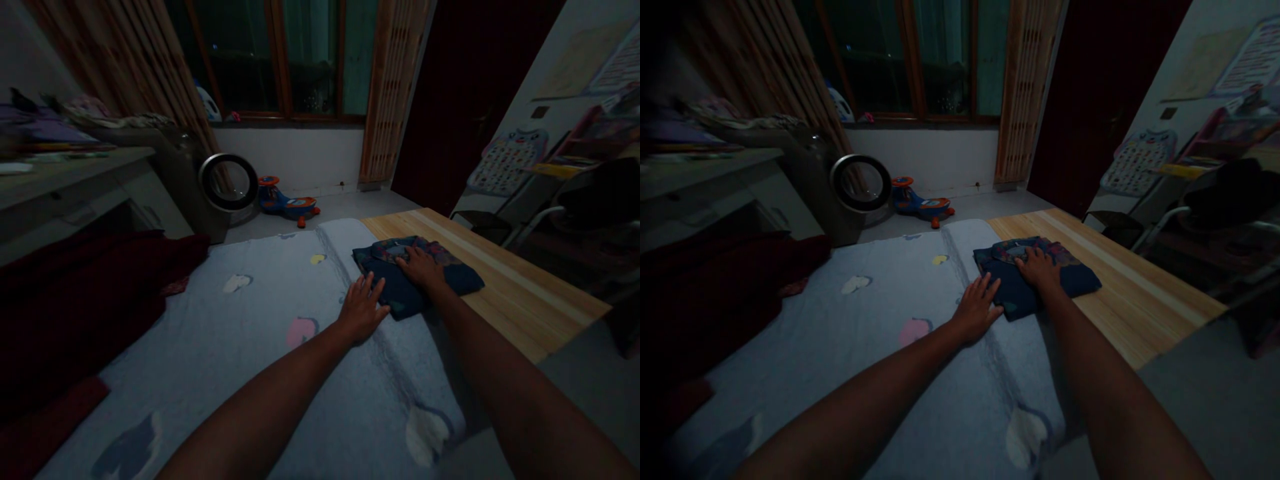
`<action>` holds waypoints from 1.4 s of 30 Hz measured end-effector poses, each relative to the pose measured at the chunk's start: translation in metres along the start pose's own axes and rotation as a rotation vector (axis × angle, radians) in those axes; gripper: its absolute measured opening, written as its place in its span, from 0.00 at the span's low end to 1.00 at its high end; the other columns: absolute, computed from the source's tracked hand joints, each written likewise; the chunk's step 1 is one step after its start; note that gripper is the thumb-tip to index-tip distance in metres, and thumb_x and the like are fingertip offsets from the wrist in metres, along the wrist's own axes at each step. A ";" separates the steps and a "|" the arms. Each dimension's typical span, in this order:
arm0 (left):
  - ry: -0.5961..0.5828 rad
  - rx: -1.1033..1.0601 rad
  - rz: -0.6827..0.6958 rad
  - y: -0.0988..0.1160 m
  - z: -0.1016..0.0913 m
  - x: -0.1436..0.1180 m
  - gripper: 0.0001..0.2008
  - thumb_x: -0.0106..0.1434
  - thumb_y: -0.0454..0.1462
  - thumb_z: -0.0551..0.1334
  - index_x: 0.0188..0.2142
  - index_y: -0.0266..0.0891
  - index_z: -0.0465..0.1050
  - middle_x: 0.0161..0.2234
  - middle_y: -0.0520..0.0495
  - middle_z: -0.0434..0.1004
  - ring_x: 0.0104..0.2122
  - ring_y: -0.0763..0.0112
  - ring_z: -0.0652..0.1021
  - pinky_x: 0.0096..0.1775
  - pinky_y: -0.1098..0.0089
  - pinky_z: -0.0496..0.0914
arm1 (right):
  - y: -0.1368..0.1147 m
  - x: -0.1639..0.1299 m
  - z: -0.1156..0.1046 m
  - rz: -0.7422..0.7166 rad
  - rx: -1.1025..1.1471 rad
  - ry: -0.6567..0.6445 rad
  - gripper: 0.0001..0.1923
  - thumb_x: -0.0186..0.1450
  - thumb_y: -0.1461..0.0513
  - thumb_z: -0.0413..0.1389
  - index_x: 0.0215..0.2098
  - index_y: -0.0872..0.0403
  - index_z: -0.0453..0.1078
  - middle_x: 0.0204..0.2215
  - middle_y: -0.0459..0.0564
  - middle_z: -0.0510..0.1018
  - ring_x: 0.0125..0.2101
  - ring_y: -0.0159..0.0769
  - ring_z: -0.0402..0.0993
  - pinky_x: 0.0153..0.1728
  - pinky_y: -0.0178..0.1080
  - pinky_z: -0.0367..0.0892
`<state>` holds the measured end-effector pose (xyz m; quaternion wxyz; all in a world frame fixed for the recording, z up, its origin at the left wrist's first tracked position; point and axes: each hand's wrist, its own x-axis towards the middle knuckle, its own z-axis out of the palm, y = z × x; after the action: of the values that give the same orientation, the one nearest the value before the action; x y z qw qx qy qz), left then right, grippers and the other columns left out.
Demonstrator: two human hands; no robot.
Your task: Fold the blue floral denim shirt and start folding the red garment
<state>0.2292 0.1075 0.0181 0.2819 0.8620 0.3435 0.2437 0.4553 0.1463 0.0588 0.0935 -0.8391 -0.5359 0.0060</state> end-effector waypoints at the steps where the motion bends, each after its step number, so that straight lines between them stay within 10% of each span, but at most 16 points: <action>1: -0.036 0.018 0.008 -0.001 -0.003 -0.010 0.33 0.67 0.47 0.55 0.68 0.45 0.49 0.70 0.43 0.41 0.68 0.55 0.43 0.64 0.50 0.41 | -0.001 -0.001 0.000 0.001 -0.006 -0.008 0.35 0.66 0.41 0.40 0.65 0.48 0.55 0.63 0.59 0.59 0.59 0.60 0.58 0.54 0.65 0.54; 10: -0.174 0.303 -0.148 -0.030 -0.079 -0.143 0.37 0.65 0.44 0.56 0.69 0.45 0.41 0.70 0.43 0.40 0.68 0.55 0.44 0.64 0.48 0.42 | -0.018 -0.001 -0.025 -0.021 -0.185 0.000 0.34 0.67 0.46 0.44 0.64 0.55 0.57 0.65 0.66 0.55 0.63 0.65 0.48 0.57 0.68 0.42; 16: 0.004 0.510 -0.395 -0.069 -0.155 -0.246 0.29 0.61 0.35 0.57 0.63 0.44 0.59 0.68 0.42 0.49 0.68 0.54 0.47 0.64 0.47 0.43 | -0.137 -0.069 -0.031 -0.363 -0.025 0.102 0.32 0.65 0.53 0.51 0.65 0.56 0.55 0.66 0.64 0.54 0.63 0.55 0.52 0.59 0.56 0.52; 23: 0.305 0.705 -0.561 -0.097 -0.218 -0.330 0.21 0.58 0.32 0.60 0.53 0.41 0.71 0.65 0.39 0.58 0.67 0.47 0.50 0.63 0.43 0.43 | -0.247 -0.204 0.042 -0.687 0.110 -0.142 0.26 0.65 0.55 0.53 0.60 0.53 0.61 0.65 0.60 0.57 0.63 0.49 0.54 0.60 0.53 0.50; 42: 1.109 0.870 -1.014 -0.072 -0.292 -0.401 0.40 0.57 0.38 0.66 0.65 0.41 0.50 0.69 0.30 0.32 0.65 0.37 0.46 0.57 0.38 0.52 | -0.254 -0.232 0.074 -0.692 0.069 0.081 0.17 0.68 0.57 0.47 0.53 0.54 0.66 0.58 0.57 0.67 0.57 0.45 0.60 0.56 0.47 0.50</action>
<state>-0.2409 -0.0484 0.0910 -0.2061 0.3930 0.8368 0.3207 0.1205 0.0525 0.0071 0.1394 -0.6036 -0.7840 -0.0412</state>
